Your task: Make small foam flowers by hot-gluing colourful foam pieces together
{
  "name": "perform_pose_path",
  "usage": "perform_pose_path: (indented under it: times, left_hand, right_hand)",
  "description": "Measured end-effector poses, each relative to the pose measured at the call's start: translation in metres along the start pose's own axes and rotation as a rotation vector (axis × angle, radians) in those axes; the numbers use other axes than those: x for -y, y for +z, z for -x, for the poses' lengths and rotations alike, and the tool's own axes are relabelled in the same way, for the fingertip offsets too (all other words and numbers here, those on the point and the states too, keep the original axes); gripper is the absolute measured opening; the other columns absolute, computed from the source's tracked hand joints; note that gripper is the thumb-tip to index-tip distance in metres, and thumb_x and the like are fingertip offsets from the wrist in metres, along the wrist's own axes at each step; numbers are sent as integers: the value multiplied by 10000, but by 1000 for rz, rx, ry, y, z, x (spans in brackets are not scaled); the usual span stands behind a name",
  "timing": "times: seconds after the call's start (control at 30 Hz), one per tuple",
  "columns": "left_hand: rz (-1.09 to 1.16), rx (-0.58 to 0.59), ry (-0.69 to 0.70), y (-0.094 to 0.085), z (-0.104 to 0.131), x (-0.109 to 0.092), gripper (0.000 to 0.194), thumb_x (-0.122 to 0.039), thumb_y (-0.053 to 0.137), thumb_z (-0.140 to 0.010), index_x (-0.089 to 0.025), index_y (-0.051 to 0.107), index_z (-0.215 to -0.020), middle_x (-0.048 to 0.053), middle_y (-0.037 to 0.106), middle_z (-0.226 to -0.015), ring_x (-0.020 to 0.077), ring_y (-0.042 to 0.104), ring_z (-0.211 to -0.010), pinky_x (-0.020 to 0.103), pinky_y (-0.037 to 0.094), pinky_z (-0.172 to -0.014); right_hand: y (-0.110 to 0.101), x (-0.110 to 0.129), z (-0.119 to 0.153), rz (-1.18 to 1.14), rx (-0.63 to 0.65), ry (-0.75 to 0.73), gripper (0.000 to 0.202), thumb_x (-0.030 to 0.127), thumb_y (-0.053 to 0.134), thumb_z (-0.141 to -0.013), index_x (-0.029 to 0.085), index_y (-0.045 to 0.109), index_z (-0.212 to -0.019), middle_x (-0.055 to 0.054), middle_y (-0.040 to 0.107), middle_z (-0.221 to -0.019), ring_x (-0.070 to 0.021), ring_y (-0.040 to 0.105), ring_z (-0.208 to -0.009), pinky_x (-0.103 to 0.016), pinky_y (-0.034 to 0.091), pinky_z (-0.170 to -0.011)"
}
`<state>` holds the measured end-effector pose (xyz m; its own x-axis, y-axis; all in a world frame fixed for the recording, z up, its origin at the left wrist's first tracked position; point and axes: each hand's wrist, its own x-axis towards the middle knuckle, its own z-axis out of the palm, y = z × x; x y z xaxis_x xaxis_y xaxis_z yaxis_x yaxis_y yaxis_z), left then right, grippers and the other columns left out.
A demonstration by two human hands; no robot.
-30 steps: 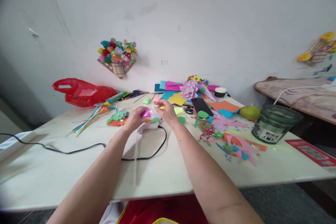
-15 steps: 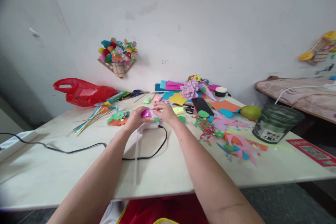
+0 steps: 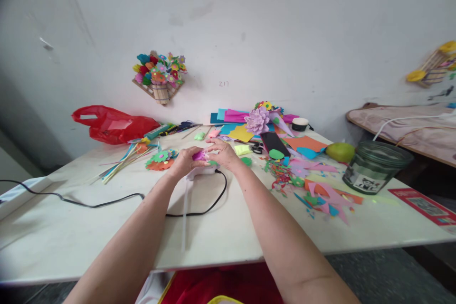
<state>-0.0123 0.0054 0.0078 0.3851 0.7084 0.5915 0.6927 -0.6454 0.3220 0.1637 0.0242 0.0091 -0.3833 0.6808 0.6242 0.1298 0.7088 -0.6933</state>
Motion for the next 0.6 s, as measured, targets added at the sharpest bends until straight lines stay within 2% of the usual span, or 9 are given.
perform_pose_path:
  times: [0.23, 0.6]
  left_hand:
    - [-4, 19, 12, -1, 0, -3, 446, -504, 619, -635, -124, 614, -868, 28, 587, -722, 128, 512, -629, 228, 384, -606]
    - [-7, -28, 34, 1, 0, -3, 379, -440, 617, -672, -134, 609, -896, 36, 582, -746, 134, 523, -658, 239, 391, -621]
  right_hand:
    - [1, -7, -1, 145, -3, -97, 76, 149, 614, -623, 193, 649, -674, -69, 556, -1122, -198, 507, -1034, -312, 446, -748]
    - [0, -2, 0, 263, -37, -130, 115, 128, 553, -648, 208, 632, -673, -47, 575, -1119, -189, 503, -1056, -329, 429, -807]
